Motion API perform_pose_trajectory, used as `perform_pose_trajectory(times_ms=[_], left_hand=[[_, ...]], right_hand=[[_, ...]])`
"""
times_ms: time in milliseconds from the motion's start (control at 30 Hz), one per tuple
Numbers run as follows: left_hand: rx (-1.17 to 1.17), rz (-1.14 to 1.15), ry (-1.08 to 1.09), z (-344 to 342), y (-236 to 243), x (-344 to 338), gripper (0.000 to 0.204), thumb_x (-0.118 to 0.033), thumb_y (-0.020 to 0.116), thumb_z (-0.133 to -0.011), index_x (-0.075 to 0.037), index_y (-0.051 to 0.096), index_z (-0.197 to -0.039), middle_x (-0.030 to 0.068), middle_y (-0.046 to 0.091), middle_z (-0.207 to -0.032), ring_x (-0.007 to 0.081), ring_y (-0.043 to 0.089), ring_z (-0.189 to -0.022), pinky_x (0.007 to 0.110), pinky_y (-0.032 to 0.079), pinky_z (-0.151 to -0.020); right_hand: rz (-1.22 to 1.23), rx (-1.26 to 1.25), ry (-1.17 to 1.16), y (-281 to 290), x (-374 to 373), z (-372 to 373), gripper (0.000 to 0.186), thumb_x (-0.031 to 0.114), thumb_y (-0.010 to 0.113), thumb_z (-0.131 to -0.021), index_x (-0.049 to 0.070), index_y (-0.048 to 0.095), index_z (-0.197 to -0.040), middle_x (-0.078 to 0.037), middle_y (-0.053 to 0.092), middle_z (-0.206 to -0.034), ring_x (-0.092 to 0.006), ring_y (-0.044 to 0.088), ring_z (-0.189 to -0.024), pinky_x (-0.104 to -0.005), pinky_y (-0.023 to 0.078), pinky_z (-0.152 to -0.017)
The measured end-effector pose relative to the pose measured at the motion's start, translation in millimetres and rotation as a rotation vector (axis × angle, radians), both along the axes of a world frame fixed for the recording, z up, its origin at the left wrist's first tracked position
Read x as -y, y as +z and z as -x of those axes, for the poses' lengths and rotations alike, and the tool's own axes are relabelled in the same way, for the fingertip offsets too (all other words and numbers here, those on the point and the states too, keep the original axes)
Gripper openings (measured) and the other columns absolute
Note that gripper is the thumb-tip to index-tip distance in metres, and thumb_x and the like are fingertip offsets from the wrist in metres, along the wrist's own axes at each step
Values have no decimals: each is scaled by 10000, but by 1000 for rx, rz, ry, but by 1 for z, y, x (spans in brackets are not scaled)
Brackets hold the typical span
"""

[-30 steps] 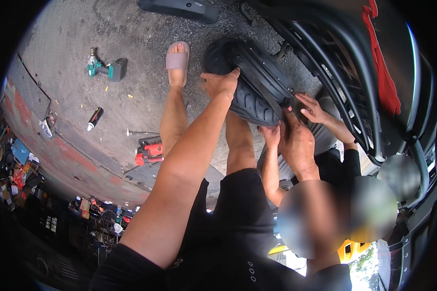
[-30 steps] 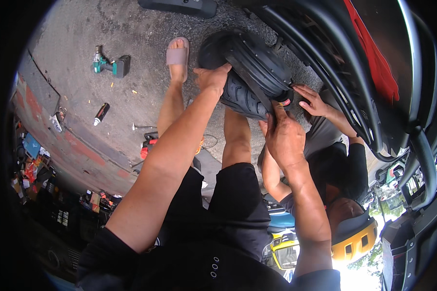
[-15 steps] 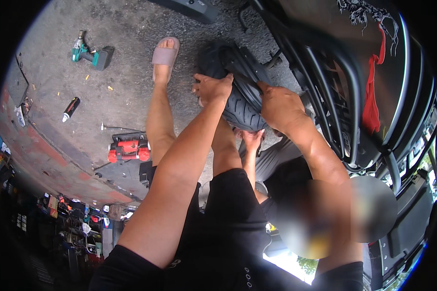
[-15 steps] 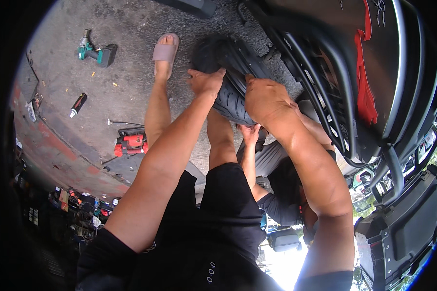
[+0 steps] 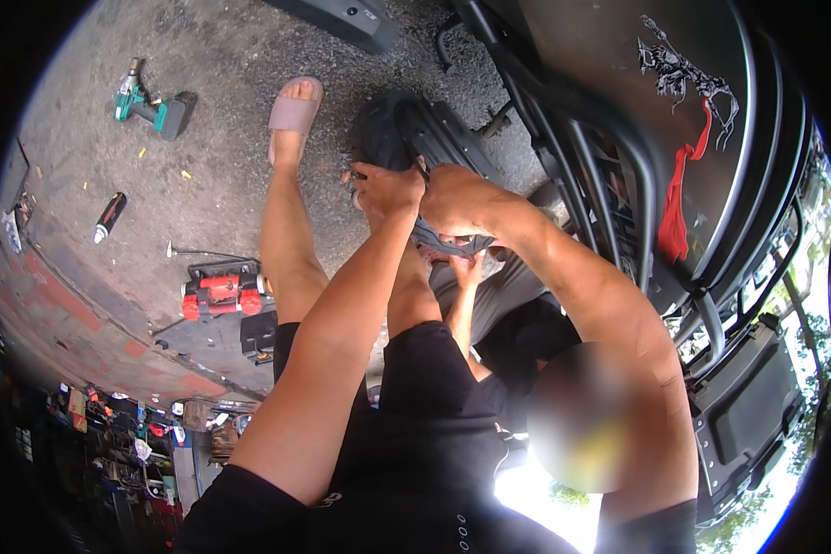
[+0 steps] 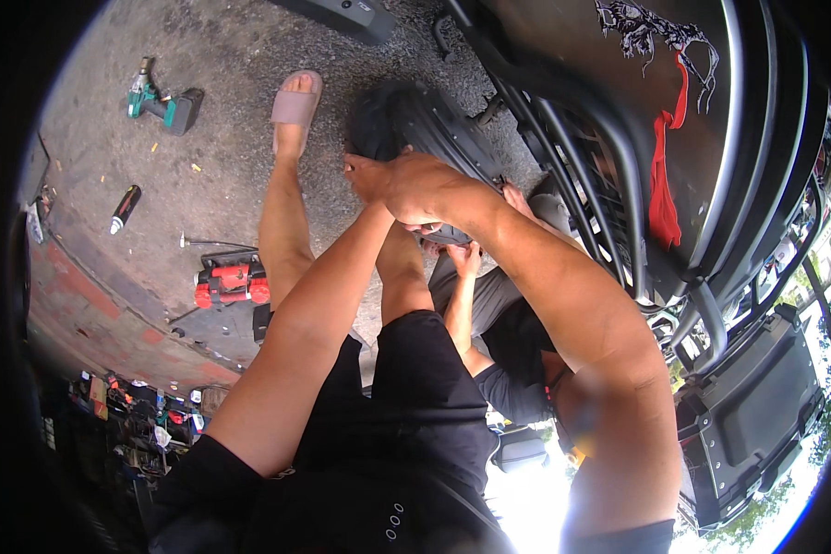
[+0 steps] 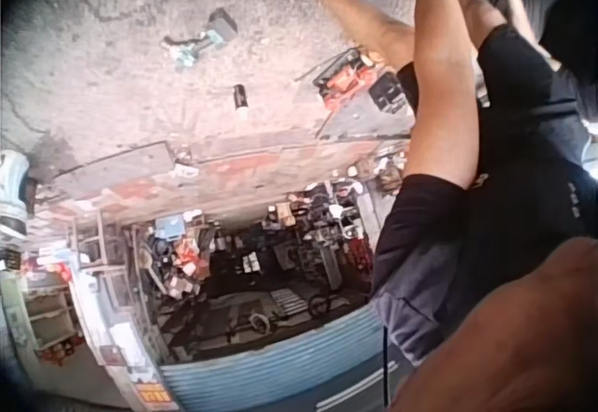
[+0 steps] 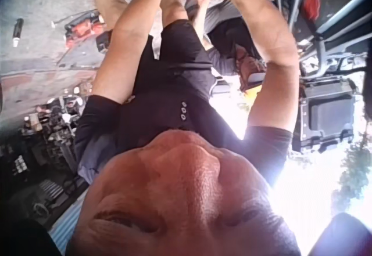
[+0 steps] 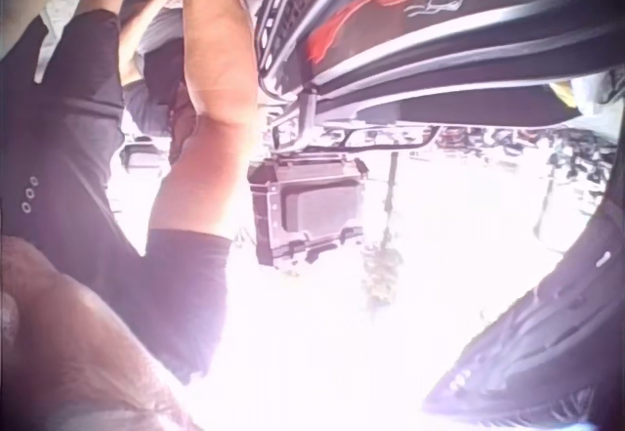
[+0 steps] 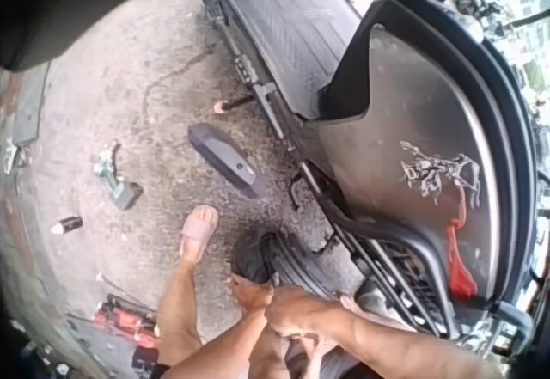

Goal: The person removes a motorcycle tire from the rim using a tire lever and hands, then installs a new tire onto the rim. The person uses a tire lever to pry the tire bead off and on, and rotates the tire to seat it around the rim.

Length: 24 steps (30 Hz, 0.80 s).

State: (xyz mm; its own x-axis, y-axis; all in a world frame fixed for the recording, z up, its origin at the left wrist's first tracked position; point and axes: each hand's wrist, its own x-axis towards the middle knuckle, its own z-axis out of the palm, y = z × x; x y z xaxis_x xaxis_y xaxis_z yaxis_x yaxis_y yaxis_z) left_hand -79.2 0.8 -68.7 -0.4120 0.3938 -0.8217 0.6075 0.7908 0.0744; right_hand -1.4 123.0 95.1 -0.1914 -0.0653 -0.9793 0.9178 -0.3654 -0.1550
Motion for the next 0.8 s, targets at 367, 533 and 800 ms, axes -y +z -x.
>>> perform_pose_trajectory(times_ms=[367,533,800], left_hand=[[7,16,122,10,-4,49,1220,-484,939,-683,108,243,-1491,360,470,-1402,472,552,-1282,492,505,-1063],[54,61,176,21,-3,63,1216,-480,936,-686,96,239,-1499,355,469,-1397,471,550,-1280,493,510,-1052],[97,136,280,33,-2,80,1211,-473,932,-691,77,233,-1513,348,467,-1390,469,548,-1276,495,519,-1034]], right_hand=[[-304,92,198,-81,81,82,537,102,473,-991,121,519,-1525,-23,543,-1551,-246,482,-1447,-662,140,-1252],[-450,85,20,-63,84,78,388,199,379,-1067,295,615,-1359,-209,694,-1232,-376,686,-1129,-595,193,-1253],[-358,145,307,-90,83,97,437,343,447,-1054,276,563,-1470,44,565,-1525,-160,455,-1459,-640,221,-1226]])
